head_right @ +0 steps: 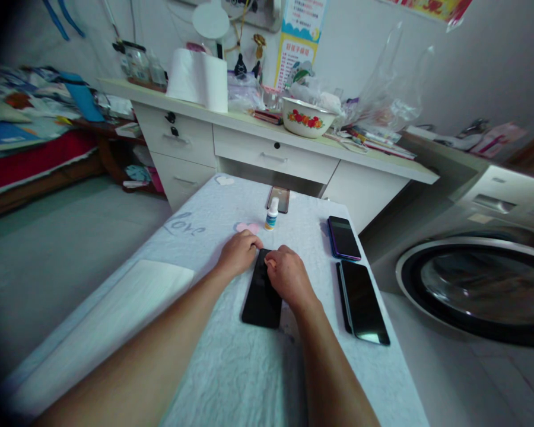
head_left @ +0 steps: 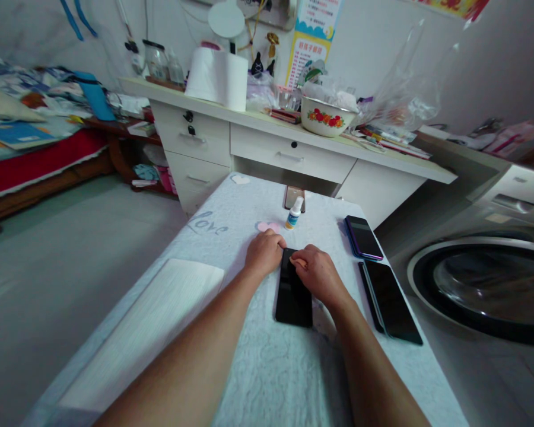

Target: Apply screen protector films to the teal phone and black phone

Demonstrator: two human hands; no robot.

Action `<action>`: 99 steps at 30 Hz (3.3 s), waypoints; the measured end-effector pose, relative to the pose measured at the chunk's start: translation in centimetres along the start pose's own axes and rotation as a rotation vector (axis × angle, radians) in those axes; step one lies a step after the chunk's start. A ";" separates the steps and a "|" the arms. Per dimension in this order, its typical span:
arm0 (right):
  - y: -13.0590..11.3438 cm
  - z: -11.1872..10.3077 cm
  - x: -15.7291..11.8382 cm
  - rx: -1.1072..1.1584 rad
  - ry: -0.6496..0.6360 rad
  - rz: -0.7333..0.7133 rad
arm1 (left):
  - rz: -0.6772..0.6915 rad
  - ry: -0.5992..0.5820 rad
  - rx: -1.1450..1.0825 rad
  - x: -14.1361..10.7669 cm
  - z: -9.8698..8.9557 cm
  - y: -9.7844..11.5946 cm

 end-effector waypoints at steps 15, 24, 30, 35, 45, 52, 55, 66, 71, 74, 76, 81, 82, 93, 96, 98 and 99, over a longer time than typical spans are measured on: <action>-1.3 1.0 0.1 0.035 0.038 -0.075 | 0.010 0.014 -0.014 0.1 0.3 -0.3; 1.5 0.5 0.9 -0.013 0.127 0.100 | 0.019 0.016 -0.006 0.0 0.0 0.0; 3.3 -0.4 0.8 -0.047 0.172 0.193 | 0.013 0.025 -0.017 0.0 0.2 -0.1; 4.3 -0.9 0.8 -0.085 0.158 0.244 | 0.001 0.015 -0.018 0.0 0.1 -0.1; 3.4 -1.2 0.4 -0.086 0.073 0.177 | 0.008 0.015 0.002 0.0 0.0 0.1; 2.3 -1.1 -1.0 -0.065 0.050 0.114 | 0.012 0.026 -0.001 0.0 0.1 0.0; 1.8 -0.7 -1.4 -0.009 0.063 0.103 | 0.015 0.025 0.001 0.0 0.1 0.0; -0.5 1.2 -1.8 0.101 0.034 -0.064 | -0.002 0.022 -0.016 0.0 0.1 -0.1; -1.2 1.3 -2.0 0.100 -0.009 -0.123 | -0.008 0.012 -0.024 -0.1 0.2 -0.2; -1.5 1.2 -1.5 0.053 0.015 -0.091 | -0.007 0.012 -0.018 0.0 0.2 -0.2; -1.6 1.2 -1.1 0.016 0.049 -0.063 | 0.003 0.017 -0.018 0.0 0.2 -0.2; -1.3 1.3 -0.4 0.009 0.096 -0.030 | 0.006 0.010 -0.012 0.0 0.1 0.0; -1.2 1.3 -0.4 0.022 0.081 -0.036 | 0.005 0.007 -0.010 0.0 0.0 0.0; -1.6 0.3 -2.5 0.185 -0.114 -0.165 | -0.004 0.007 0.000 0.0 0.1 0.0; -1.9 0.0 -2.9 0.206 -0.152 -0.186 | -0.011 0.004 -0.006 0.0 0.0 0.0; -2.1 -0.2 -3.2 0.221 -0.179 -0.208 | -0.010 0.005 -0.013 0.0 0.0 -0.1; -2.2 -0.3 -3.3 0.228 -0.194 -0.219 | -0.008 0.007 -0.016 0.0 0.0 -0.1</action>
Point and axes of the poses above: each hand's wrist, its own x-axis towards the middle knuckle, its own z-axis out of the palm, y = z × x, the point moved 4 cm from there along x, towards the middle knuckle, and after that the axes turned 9 degrees about z, right-handed, at the moved point
